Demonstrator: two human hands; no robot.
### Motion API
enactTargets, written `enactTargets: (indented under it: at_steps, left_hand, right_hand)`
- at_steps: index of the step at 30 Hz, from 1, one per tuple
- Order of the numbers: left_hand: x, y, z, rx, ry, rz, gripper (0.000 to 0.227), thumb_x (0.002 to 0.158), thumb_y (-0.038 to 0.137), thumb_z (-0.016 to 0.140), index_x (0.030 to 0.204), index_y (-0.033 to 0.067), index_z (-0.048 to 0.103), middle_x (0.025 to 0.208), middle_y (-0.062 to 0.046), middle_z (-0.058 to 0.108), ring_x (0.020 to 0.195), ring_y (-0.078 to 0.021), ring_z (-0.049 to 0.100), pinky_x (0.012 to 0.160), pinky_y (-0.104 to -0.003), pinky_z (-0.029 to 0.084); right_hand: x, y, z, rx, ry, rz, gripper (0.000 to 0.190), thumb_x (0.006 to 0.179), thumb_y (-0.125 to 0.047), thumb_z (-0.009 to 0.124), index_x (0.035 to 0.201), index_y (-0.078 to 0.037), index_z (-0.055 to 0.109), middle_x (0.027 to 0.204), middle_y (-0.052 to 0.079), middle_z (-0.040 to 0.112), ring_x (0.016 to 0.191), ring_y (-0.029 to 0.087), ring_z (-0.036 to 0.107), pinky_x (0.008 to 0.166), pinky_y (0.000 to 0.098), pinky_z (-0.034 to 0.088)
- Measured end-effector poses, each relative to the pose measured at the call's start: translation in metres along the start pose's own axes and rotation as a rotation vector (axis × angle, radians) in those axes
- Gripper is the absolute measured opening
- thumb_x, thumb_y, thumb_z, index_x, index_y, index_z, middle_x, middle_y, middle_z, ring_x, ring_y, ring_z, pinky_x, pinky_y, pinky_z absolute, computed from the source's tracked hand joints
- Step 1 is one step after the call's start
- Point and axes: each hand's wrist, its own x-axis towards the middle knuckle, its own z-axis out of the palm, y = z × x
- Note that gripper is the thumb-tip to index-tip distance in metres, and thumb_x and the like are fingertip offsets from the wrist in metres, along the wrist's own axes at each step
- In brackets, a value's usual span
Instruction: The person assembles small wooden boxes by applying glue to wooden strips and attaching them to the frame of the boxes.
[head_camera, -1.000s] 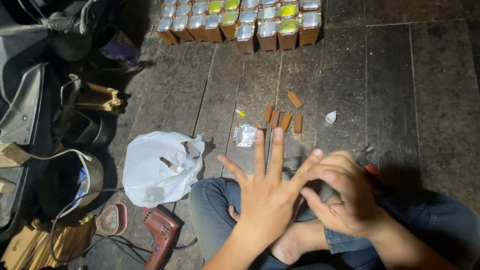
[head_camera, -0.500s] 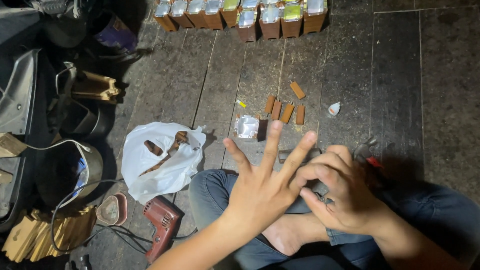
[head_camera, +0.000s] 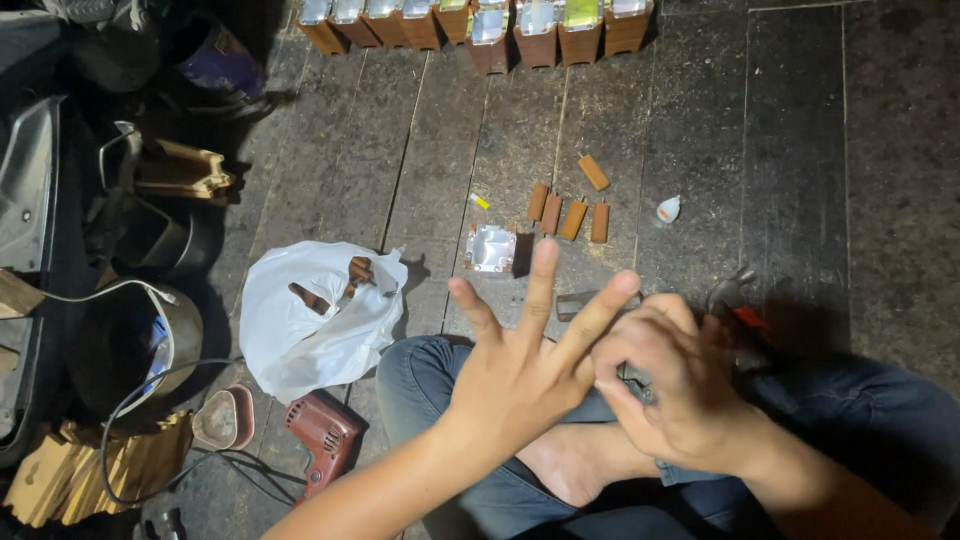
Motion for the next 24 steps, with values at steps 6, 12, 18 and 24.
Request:
enactTargets:
  at_steps: [6, 12, 18, 24]
  left_hand:
    - [0.004, -0.004, -0.003, -0.023, 0.001, 0.031, 0.046, 0.130, 0.048, 0.039, 0.166, 0.0252, 0.058, 0.177, -0.007, 0.020, 0.151, -0.0626, 0.037, 0.107, -0.094, 0.013]
    - [0.007, -0.005, 0.002, 0.070, -0.051, 0.074, 0.050, 0.132, 0.047, 0.041, 0.174, 0.0236, 0.055, 0.180, -0.004, 0.014, 0.155, -0.0604, 0.030, 0.111, -0.091, 0.011]
    - [0.008, -0.005, 0.010, 0.080, -0.093, 0.072, 0.059, 0.127, 0.061, 0.041, 0.175, 0.0276, 0.049, 0.180, -0.004, 0.013, 0.154, -0.0625, 0.026, 0.110, -0.092, 0.011]
    - [0.001, -0.004, 0.024, -0.017, -0.147, 0.042, 0.059, 0.122, 0.061, 0.041, 0.169, 0.0280, 0.029, 0.174, -0.010, 0.026, 0.147, -0.0672, 0.040, 0.102, -0.097, 0.015]
  right_hand:
    - [-0.009, 0.013, 0.000, 0.019, 0.041, -0.167, 0.083, 0.091, -0.002, 0.073, 0.153, -0.003, 0.018, 0.106, 0.007, 0.072, 0.095, 0.031, 0.052, 0.092, 0.0497, 0.043]
    - [0.002, -0.002, -0.001, -0.136, 0.022, -0.016, 0.024, 0.088, -0.005, 0.068, 0.107, -0.009, 0.053, 0.079, -0.016, 0.068, 0.087, 0.028, 0.055, 0.078, 0.0408, 0.043]
    - [-0.004, 0.022, 0.012, -0.013, 0.050, -0.170, 0.110, 0.094, 0.000, 0.071, 0.170, -0.015, -0.007, 0.100, 0.000, 0.074, 0.093, 0.029, 0.058, 0.097, 0.0434, 0.041]
    - [-0.007, 0.034, 0.022, -0.067, 0.078, -0.246, 0.103, 0.095, 0.007, 0.070, 0.172, -0.010, 0.003, 0.094, 0.002, 0.066, 0.087, 0.024, 0.063, 0.099, 0.0513, 0.045]
